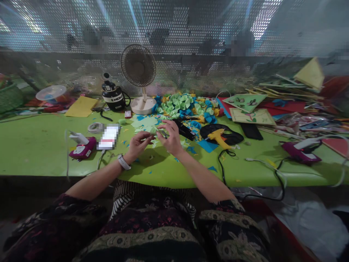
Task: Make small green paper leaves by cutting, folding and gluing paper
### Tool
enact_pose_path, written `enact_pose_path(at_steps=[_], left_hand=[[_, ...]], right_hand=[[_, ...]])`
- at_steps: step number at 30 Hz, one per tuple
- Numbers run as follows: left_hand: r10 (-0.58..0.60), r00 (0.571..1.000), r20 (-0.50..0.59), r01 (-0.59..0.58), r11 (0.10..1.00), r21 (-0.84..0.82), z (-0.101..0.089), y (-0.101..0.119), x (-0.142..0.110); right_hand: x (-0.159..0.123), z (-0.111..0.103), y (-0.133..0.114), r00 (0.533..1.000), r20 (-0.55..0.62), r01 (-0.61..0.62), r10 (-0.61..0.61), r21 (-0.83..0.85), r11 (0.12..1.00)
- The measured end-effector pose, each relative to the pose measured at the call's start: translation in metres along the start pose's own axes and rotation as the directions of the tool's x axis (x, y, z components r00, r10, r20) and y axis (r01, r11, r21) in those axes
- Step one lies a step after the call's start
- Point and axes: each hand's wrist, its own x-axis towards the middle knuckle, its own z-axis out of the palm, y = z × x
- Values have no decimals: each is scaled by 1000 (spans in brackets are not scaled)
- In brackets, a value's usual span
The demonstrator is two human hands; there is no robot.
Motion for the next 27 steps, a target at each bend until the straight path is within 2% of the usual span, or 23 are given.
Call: enact_pose_path(at_steps=[7,12,20,27], left_hand=[[20,1000,-6,-20,1000,17,0,-1,-1],[97,995,16,-99,985,144,-1,1,-2],[227,973,30,-226,929,293,0,6,-1],[240,968,68,-249,915,318,-2,4,1]], right_hand=[[-1,-1,0,999,-22,47,-47,-8,999],[-1,-2,-4,999,30,28,-26,-58,998],[-2,-1,-2,999,13,40,-39,-55,998],[-2,0,1,1000,1,20,-20,-42,999]])
